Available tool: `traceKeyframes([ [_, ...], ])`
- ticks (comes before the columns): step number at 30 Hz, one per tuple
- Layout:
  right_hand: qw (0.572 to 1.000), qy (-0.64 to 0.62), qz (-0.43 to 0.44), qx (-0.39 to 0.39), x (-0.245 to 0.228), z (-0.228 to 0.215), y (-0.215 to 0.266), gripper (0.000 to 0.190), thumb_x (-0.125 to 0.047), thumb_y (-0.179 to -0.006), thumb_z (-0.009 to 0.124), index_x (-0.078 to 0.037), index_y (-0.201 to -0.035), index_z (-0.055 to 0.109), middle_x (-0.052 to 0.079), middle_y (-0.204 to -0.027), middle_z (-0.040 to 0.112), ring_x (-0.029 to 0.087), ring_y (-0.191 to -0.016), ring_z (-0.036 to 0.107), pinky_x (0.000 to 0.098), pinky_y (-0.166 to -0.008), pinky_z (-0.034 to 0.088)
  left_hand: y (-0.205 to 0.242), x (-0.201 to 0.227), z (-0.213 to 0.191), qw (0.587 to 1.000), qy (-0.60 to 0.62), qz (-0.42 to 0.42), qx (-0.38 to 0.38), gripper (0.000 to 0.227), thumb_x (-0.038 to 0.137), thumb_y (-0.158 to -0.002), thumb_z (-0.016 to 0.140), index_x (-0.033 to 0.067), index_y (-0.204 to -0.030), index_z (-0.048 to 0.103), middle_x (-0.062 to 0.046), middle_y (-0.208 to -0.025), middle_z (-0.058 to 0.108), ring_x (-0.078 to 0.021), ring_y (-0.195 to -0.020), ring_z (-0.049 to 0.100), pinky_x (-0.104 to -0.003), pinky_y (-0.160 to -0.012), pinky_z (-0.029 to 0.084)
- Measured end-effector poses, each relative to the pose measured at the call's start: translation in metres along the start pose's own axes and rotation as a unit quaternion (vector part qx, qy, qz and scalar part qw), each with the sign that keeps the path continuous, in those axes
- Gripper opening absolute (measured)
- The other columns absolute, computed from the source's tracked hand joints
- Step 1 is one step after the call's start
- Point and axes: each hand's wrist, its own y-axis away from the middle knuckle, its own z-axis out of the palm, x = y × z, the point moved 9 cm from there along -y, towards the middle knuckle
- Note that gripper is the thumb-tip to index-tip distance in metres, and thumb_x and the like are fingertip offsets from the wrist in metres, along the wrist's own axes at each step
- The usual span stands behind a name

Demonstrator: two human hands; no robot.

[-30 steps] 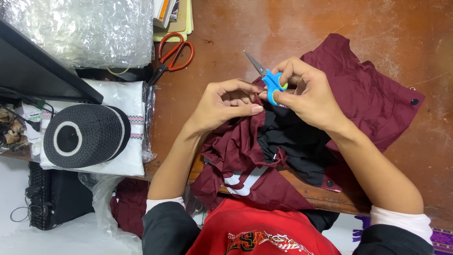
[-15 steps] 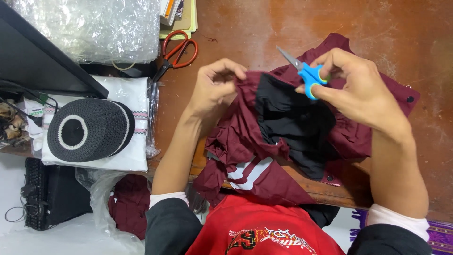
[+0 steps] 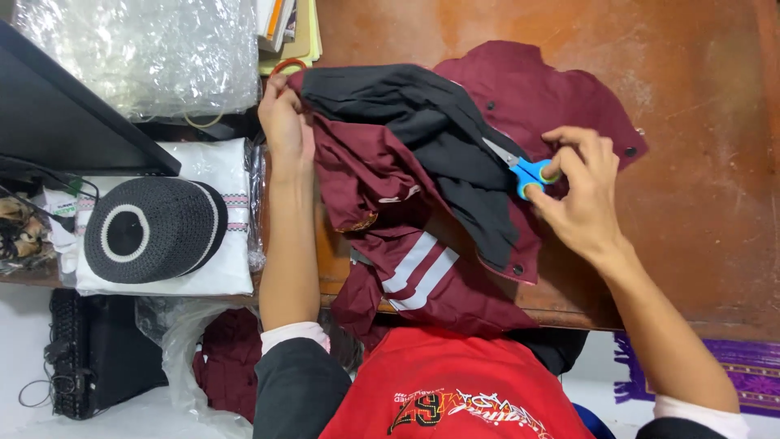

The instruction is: Trimming loose threads from a maroon jacket using a pair of scissors on a work table.

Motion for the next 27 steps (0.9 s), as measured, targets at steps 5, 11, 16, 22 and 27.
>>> traceKeyframes([
  [5,0.998,0.053,-0.022,-0.035,0.052,0.020,0.027,0.026,0.004,-0.085,0.072,0.000,-0.096,0.050,0.018,-0.126,0.065,0.036,-0.097,0.058,0.0453,-0.082,0.047,0.010,0.005,0.000,0.997,-0.063,-0.013,0.052,0.030,-0.014,-0.062,0.037,0.0133,-0.071,0.045,-0.015,-0.081,0.066,-0.0199,-0.066,0.059,-0.025,-0.060,0.048],
  [11,0.997,-0.062,0.031,-0.038,0.106,0.021,0.034,0.028,-0.002,-0.082,0.077,-0.005,-0.091,0.051,0.013,-0.097,0.064,0.035,-0.087,0.059,0.0450,-0.092,0.043,0.026,0.014,0.022,0.986,-0.153,0.064,0.016,0.020,-0.003,-0.078,0.039,0.0133,-0.076,0.051,-0.005,-0.069,0.059,-0.0146,-0.065,0.061,-0.021,-0.061,0.047],
  [16,0.978,-0.135,0.065,0.148,0.108,-0.083,0.012,0.028,0.016,-0.095,0.076,-0.004,-0.101,0.057,0.016,-0.119,0.061,0.031,-0.117,0.064,0.0400,-0.102,0.050,0.018,0.018,0.024,0.976,-0.186,0.112,0.031,0.015,0.002,-0.080,0.040,0.0081,-0.074,0.053,-0.010,-0.077,0.059,-0.0252,-0.065,0.066,-0.034,-0.063,0.057],
  [22,0.953,-0.010,0.209,0.219,0.113,-0.161,0.002,0.017,-0.036,-0.132,0.076,-0.019,-0.134,0.079,-0.006,-0.121,0.072,0.007,-0.112,0.066,0.0288,-0.102,0.053,0.033,0.019,0.118,0.925,-0.336,0.168,-0.057,0.020,0.004,-0.086,0.040,0.0136,-0.075,0.055,-0.001,-0.075,0.058,-0.0125,-0.070,0.051,-0.027,-0.067,0.042],
  [27,0.929,-0.141,0.319,0.123,0.133,-0.141,-0.017,0.025,-0.035,-0.116,0.056,-0.031,-0.129,0.076,-0.012,-0.119,0.073,0.002,-0.106,0.071,0.0233,-0.093,0.063,0.062,0.073,0.203,0.915,-0.279,0.252,-0.147,0.017,0.015,-0.097,0.040,0.0090,-0.090,0.055,-0.002,-0.088,0.056,-0.0141,-0.084,0.048,-0.030,-0.081,0.045],
])
